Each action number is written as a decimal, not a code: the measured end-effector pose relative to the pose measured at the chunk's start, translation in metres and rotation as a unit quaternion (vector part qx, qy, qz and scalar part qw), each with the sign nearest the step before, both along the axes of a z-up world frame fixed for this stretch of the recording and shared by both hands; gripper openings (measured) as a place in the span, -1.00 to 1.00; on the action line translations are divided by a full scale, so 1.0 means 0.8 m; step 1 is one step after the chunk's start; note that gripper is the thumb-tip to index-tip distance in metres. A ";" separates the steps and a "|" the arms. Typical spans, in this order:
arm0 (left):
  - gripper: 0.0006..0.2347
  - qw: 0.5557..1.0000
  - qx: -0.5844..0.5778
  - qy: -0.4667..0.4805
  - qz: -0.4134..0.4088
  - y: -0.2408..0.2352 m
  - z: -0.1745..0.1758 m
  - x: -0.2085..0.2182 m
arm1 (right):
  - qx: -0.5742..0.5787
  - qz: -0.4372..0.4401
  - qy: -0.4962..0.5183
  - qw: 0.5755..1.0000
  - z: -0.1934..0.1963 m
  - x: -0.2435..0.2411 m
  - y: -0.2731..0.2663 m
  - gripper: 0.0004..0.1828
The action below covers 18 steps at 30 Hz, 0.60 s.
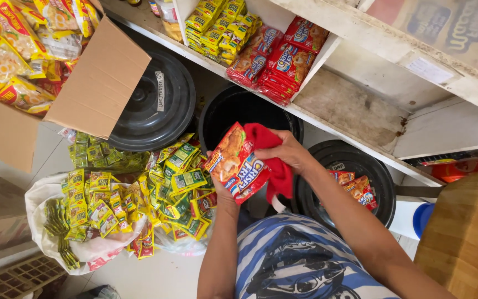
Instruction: The person wipes down grocery shelves and various snack packages with a red cloth by hand, moving some items into bins and onto other shelves during the process.
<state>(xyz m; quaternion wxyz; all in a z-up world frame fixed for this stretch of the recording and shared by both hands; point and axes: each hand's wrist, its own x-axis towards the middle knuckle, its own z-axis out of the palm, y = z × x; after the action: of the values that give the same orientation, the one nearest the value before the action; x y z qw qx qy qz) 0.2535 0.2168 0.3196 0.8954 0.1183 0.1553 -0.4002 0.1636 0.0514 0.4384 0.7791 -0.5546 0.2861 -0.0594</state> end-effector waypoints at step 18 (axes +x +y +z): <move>-0.30 0.961 -0.222 0.135 0.097 -0.028 0.063 -0.043 | -0.650 0.126 -0.189 0.726 0.024 0.010 0.097 -0.21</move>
<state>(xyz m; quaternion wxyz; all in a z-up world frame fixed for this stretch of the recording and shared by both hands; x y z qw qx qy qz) 0.2192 0.1948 0.3702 0.9045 -0.1536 0.1926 -0.3481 0.1715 0.1286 0.4576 0.2666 -0.9334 -0.0483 -0.2354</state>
